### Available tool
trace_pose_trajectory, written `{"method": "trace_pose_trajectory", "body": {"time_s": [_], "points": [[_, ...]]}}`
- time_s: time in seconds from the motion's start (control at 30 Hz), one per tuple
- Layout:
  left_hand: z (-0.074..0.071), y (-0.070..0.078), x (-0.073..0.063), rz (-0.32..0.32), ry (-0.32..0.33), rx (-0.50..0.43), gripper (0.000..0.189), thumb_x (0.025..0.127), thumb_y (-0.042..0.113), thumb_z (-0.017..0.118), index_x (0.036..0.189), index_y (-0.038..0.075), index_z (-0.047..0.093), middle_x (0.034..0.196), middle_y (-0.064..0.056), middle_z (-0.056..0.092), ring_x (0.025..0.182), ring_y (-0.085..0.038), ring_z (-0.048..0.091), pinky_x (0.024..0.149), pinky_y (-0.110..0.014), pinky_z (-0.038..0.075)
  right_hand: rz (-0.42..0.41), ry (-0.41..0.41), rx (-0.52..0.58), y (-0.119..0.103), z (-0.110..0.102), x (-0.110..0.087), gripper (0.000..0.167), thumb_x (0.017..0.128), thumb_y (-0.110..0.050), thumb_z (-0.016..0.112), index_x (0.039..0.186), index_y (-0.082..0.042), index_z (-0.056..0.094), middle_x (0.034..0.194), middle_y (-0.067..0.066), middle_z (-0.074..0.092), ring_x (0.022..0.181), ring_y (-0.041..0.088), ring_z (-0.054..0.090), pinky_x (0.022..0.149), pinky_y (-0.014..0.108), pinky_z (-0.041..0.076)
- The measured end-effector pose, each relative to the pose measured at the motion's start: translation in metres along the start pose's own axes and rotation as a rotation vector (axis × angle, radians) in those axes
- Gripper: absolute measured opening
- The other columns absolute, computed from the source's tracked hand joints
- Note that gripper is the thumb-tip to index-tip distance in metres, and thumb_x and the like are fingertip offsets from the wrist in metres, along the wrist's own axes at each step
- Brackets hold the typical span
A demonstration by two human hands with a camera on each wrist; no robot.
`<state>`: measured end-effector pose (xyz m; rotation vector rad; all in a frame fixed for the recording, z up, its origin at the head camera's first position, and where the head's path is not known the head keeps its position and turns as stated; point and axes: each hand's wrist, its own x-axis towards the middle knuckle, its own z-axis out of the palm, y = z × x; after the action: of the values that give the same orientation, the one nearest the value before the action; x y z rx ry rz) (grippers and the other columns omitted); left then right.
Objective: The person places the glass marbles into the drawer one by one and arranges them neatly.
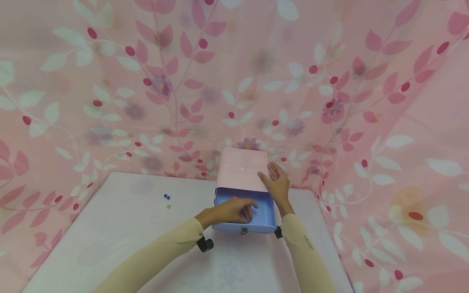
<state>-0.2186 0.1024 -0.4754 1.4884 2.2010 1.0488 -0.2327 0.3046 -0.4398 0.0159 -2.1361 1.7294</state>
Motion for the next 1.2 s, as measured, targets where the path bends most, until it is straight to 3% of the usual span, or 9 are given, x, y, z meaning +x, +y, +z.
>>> {"method": "trace_pose_trajectory", "body": {"time_s": [0.2, 0.47, 0.67, 0.93, 1.2], "points": [[0.0047, -0.0026, 0.0059, 0.052, -0.043, -0.082, 0.044, 0.083, -0.003, 0.073, 0.125, 0.002, 0.059, 0.097, 0.001, 0.073, 0.085, 0.000, 0.066, 0.079, -0.012, 0.050, 0.003, -0.010, 0.008, -0.0001, -0.0015, 0.0003, 0.072, 0.082, -0.003, 0.077, 0.143, 0.006, 0.040, 0.143, 0.025, 0.044, 0.133, 0.036, 0.042, 0.107, 0.040, 0.036], [0.0060, -0.0065, 0.0107, 0.047, -0.032, -0.077, 0.038, 0.083, 0.002, 0.076, 0.119, 0.006, 0.064, 0.094, 0.010, 0.073, 0.090, 0.006, 0.064, 0.087, -0.013, 0.047, -0.008, 0.003, 0.004, 0.0003, -0.0018, 0.0025, 0.070, 0.082, -0.005, 0.078, 0.142, 0.005, 0.043, 0.142, 0.025, 0.046, 0.133, 0.035, 0.044, 0.106, 0.037, 0.037], [0.0056, -0.0070, 0.0097, 0.062, -0.069, -0.037, 0.036, 0.081, 0.000, 0.076, 0.116, 0.008, 0.066, 0.093, 0.011, 0.073, 0.090, 0.007, 0.063, 0.090, -0.013, 0.045, -0.007, 0.000, -0.005, 0.0014, -0.0013, 0.0033, 0.071, 0.081, -0.005, 0.078, 0.142, 0.005, 0.042, 0.142, 0.026, 0.045, 0.132, 0.035, 0.044, 0.105, 0.036, 0.038], [0.0034, -0.0068, 0.0092, 0.061, -0.092, -0.054, 0.036, 0.082, 0.003, 0.076, 0.116, 0.008, 0.067, 0.095, 0.011, 0.073, 0.091, 0.008, 0.063, 0.090, -0.014, 0.045, -0.012, 0.003, -0.010, 0.0021, -0.0008, 0.0034, 0.071, 0.081, -0.006, 0.078, 0.142, 0.004, 0.043, 0.141, 0.026, 0.046, 0.131, 0.035, 0.045, 0.105, 0.036, 0.039], [0.0006, -0.0040, 0.0060, 0.068, -0.064, -0.114, 0.034, 0.085, 0.003, 0.074, 0.117, 0.005, 0.065, 0.096, 0.009, 0.073, 0.089, 0.006, 0.064, 0.084, -0.013, 0.048, -0.005, 0.001, -0.016, 0.0013, 0.0000, 0.0021, 0.071, 0.082, -0.006, 0.078, 0.142, 0.005, 0.042, 0.142, 0.026, 0.046, 0.132, 0.034, 0.044, 0.106, 0.035, 0.038]]}}
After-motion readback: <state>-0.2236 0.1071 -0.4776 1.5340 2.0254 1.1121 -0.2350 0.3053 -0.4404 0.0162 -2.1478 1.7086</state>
